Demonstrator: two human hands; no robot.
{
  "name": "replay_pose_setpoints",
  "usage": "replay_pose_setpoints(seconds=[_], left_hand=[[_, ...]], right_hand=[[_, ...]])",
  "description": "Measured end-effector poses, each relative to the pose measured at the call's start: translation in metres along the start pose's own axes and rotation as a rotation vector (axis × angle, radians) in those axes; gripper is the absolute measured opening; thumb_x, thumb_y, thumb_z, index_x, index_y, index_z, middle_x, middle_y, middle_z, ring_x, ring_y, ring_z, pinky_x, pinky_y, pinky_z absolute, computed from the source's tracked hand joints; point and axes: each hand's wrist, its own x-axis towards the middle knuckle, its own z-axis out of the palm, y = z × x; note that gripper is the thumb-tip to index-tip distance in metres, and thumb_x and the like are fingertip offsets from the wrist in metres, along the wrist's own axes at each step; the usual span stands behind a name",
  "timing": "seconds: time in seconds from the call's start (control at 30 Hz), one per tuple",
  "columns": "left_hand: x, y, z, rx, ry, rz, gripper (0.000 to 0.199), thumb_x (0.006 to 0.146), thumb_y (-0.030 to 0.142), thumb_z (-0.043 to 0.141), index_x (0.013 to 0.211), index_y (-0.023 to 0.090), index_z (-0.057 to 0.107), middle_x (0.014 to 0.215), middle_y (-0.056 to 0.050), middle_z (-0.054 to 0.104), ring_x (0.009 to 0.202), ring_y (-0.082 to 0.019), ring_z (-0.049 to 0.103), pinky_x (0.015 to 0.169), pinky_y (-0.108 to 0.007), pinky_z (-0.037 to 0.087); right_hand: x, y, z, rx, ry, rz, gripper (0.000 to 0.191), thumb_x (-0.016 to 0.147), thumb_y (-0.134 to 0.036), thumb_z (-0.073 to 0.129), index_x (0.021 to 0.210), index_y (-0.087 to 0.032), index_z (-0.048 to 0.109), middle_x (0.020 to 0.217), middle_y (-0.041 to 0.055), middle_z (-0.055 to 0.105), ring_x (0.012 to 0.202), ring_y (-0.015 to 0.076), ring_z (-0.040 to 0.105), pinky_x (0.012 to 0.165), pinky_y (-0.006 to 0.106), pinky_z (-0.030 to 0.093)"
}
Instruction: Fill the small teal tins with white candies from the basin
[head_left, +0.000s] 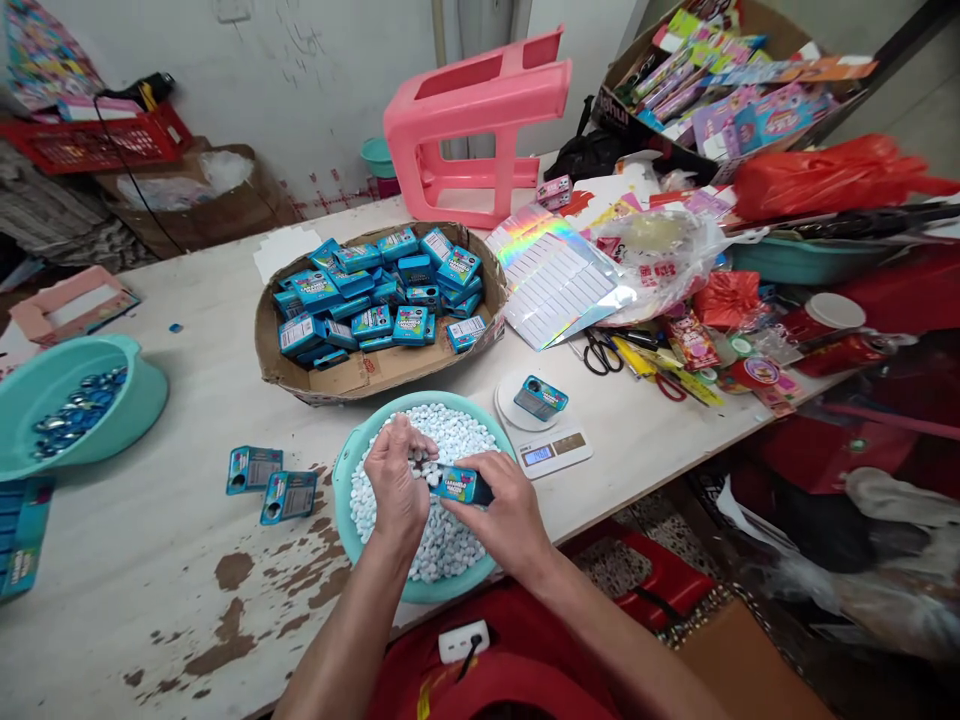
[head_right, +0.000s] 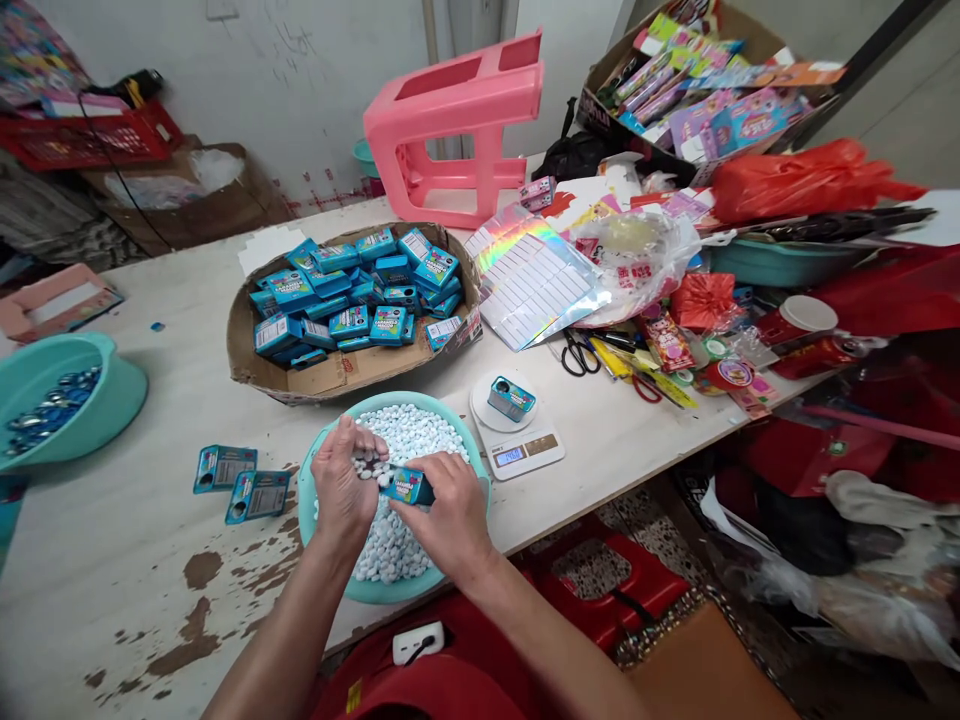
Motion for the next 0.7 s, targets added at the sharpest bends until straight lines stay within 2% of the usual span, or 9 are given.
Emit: replay_pose_setpoints(seconds=[0.23, 0.37, 0.5, 0.57, 0.7], left_hand=[[-0.001, -0.002, 0.003, 0.007, -0.046, -0.053, 0.033, 0.08, 0.04, 0.061, 0.061, 0.016, 0.047, 0.054, 0.004, 0.045, 0.05, -0.008, 0.049, 0.05, -0.021, 0.039], [-0.002, 0.005, 0.004, 0.021, -0.065, -0.111, 0.033, 0.077, 0.04, 0.064, 0.064, 0.016, 0.046, 0.054, 0.005, 0.044, 0.045, -0.007, 0.044, 0.041, -0.018, 0.032], [0.0, 0.011, 0.005, 0.014, -0.073, -0.069, 0.033, 0.077, 0.04, 0.063, 0.064, 0.017, 0.043, 0.053, 0.006, 0.04, 0.043, -0.005, 0.041, 0.038, -0.017, 0.028], [0.001, 0.006, 0.005, 0.048, -0.083, -0.044, 0.035, 0.078, 0.04, 0.062, 0.062, 0.017, 0.042, 0.051, 0.006, 0.04, 0.042, -0.005, 0.04, 0.038, -0.017, 0.028], [0.001, -0.004, 0.005, 0.117, -0.117, -0.139, 0.036, 0.075, 0.036, 0.066, 0.06, 0.016, 0.042, 0.047, 0.007, 0.036, 0.038, -0.004, 0.033, 0.034, -0.016, 0.023]], right_hand=[[0.001, 0.001, 0.005, 0.003, 0.02, 0.042, 0.034, 0.063, -0.019, 0.078, 0.093, -0.022, 0.063, 0.089, 0.0032, 0.064, 0.087, 0.0225, 0.058, 0.078, 0.034, 0.046], [-0.001, -0.001, 0.003, 0.011, 0.025, 0.043, 0.033, 0.064, -0.02, 0.078, 0.094, -0.022, 0.063, 0.089, 0.0034, 0.064, 0.088, 0.0228, 0.058, 0.078, 0.035, 0.046], [-0.002, -0.008, -0.002, 0.018, 0.039, -0.01, 0.033, 0.067, -0.021, 0.076, 0.097, -0.022, 0.062, 0.093, 0.0039, 0.066, 0.09, 0.0227, 0.058, 0.081, 0.035, 0.045], [0.0, -0.007, -0.002, -0.002, 0.049, -0.007, 0.032, 0.068, -0.022, 0.076, 0.097, -0.022, 0.062, 0.093, 0.004, 0.066, 0.09, 0.0228, 0.058, 0.082, 0.036, 0.044], [0.002, 0.003, 0.006, -0.05, 0.037, 0.019, 0.033, 0.065, -0.025, 0.077, 0.094, -0.023, 0.063, 0.09, 0.0031, 0.066, 0.088, 0.0228, 0.058, 0.079, 0.035, 0.045]])
